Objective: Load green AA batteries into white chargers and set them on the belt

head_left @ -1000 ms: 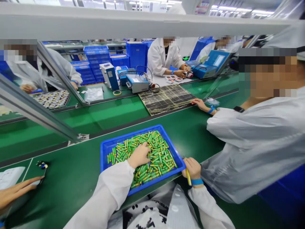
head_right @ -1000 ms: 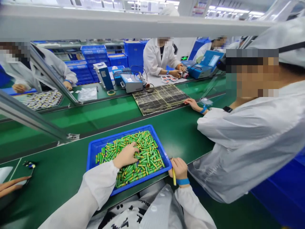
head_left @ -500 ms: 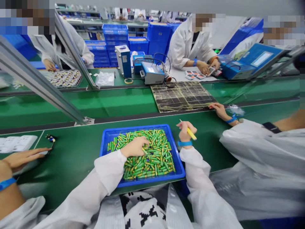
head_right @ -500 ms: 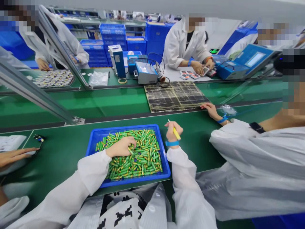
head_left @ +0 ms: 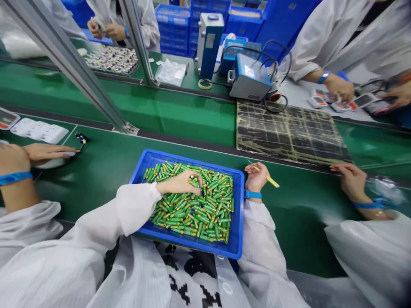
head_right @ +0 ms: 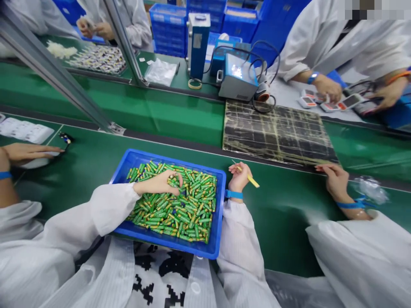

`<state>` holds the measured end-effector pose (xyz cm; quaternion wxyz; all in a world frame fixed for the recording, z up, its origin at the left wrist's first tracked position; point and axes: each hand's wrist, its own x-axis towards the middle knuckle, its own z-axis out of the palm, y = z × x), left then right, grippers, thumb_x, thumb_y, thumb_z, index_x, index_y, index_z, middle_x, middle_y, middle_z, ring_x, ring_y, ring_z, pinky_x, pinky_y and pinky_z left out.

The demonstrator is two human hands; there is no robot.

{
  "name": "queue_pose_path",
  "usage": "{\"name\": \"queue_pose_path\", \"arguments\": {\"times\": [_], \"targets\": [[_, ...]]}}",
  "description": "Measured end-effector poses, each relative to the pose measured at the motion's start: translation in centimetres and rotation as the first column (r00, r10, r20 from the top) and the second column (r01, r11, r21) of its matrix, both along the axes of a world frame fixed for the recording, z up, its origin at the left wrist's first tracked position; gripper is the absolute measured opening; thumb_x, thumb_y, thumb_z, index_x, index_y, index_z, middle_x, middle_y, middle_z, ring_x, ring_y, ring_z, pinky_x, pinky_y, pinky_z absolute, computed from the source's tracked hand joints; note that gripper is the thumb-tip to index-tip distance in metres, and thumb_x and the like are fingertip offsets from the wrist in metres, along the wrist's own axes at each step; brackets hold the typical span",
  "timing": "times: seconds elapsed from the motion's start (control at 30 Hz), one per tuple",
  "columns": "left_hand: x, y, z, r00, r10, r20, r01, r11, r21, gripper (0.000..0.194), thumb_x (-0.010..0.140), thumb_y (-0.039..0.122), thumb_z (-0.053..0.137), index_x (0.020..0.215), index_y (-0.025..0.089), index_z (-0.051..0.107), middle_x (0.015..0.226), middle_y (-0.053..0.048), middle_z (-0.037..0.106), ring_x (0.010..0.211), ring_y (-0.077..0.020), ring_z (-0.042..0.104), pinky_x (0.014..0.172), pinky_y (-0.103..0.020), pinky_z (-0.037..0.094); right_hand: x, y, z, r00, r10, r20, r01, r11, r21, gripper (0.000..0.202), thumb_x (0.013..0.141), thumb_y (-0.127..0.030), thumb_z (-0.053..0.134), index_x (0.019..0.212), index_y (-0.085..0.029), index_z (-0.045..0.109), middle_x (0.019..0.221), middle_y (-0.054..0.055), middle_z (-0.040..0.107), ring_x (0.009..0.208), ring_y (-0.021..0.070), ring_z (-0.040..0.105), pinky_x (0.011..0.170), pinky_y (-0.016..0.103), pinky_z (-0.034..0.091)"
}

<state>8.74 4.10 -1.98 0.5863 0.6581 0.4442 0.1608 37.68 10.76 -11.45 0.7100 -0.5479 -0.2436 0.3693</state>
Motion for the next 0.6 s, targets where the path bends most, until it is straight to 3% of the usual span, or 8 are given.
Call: {"name": "queue_pose_path", "arguments": {"times": [0.07, 0.17, 0.3, 0.4, 0.5, 0.6], "targets": [[0.4, -0.1, 0.4, 0.999, 0.024, -0.034, -0.029, 0.99, -0.141, 0.027, 0.066, 0.029, 0.074, 0.085, 0.016, 0.061, 0.078, 0.003, 0.056, 0.059, -0.0073, 0.049, 0.053, -0.018, 0.04, -0.2, 0.1, -0.1, 0.998, 0.039, 0.046, -0.039, 0.999, -0.008, 0.025, 0.073, -0.04, 0.061, 0.063, -0.018, 0.055, 0.048, -0.003, 0.058, 0.042, 0.0082, 0.052, 0.043, 0.02, 0.037], [0.8, 0.0, 0.6, 0.994, 0.091, -0.052, -0.104, 0.924, -0.367, 0.033, 0.07, 0.039, 0.073, 0.089, 0.018, 0.056, 0.067, 0.005, 0.046, 0.048, -0.0063, 0.04, 0.039, -0.016, 0.027, -0.6, 0.0, 0.1, 0.985, 0.097, 0.145, -0.094, 0.995, -0.03, 0.026, 0.076, -0.038, 0.061, 0.062, -0.016, 0.058, 0.049, -0.001, 0.061, 0.041, 0.0071, 0.05, 0.043, 0.019, 0.035], [1.1, 0.6, 0.4, 0.981, 0.192, -0.012, -0.171, 0.843, -0.51, 0.027, 0.071, 0.034, 0.068, 0.086, 0.019, 0.051, 0.064, 0.005, 0.045, 0.044, -0.006, 0.038, 0.035, -0.016, 0.017, -0.5, -0.3, 0.6, 0.986, 0.095, 0.14, -0.095, 0.995, -0.009, 0.024, 0.077, -0.034, 0.059, 0.062, -0.016, 0.059, 0.05, 0.0, 0.061, 0.043, 0.0076, 0.051, 0.043, 0.019, 0.035], [1.1, 1.0, 0.4, 0.984, 0.175, -0.027, -0.166, 0.855, -0.492, 0.025, 0.07, 0.027, 0.066, 0.089, 0.019, 0.052, 0.062, 0.005, 0.046, 0.043, -0.0069, 0.039, 0.035, -0.017, 0.02, 0.0, -0.2, 0.7, 0.993, 0.081, 0.087, -0.084, 0.996, 0.035, 0.021, 0.075, -0.033, 0.059, 0.061, -0.016, 0.058, 0.048, -0.001, 0.058, 0.042, 0.0086, 0.051, 0.043, 0.02, 0.036], [1.0, 1.1, 0.6, 0.992, 0.073, -0.107, -0.113, 0.893, -0.436, 0.03, 0.069, 0.018, 0.058, 0.099, 0.018, 0.055, 0.057, 0.007, 0.046, 0.042, -0.0084, 0.04, 0.038, -0.018, 0.026, 0.3, 0.0, 0.7, 0.993, 0.087, 0.078, -0.09, 0.995, 0.037, 0.02, 0.074, -0.033, 0.058, 0.061, -0.017, 0.057, 0.049, -0.002, 0.057, 0.042, 0.0089, 0.051, 0.042, 0.021, 0.036], [0.5, 1.0, 0.4, 0.985, -0.077, -0.155, 0.047, 0.981, -0.19, 0.035, 0.071, 0.015, 0.055, 0.106, 0.016, 0.058, 0.077, 0.002, 0.061, 0.062, -0.0125, 0.057, 0.059, -0.022, 0.045, 0.3, 0.0, 0.7, 0.991, 0.097, 0.093, -0.099, 0.995, 0.019, 0.019, 0.074, -0.032, 0.06, 0.061, -0.018, 0.057, 0.049, -0.003, 0.055, 0.044, 0.0095, 0.052, 0.042, 0.021, 0.035]]}}
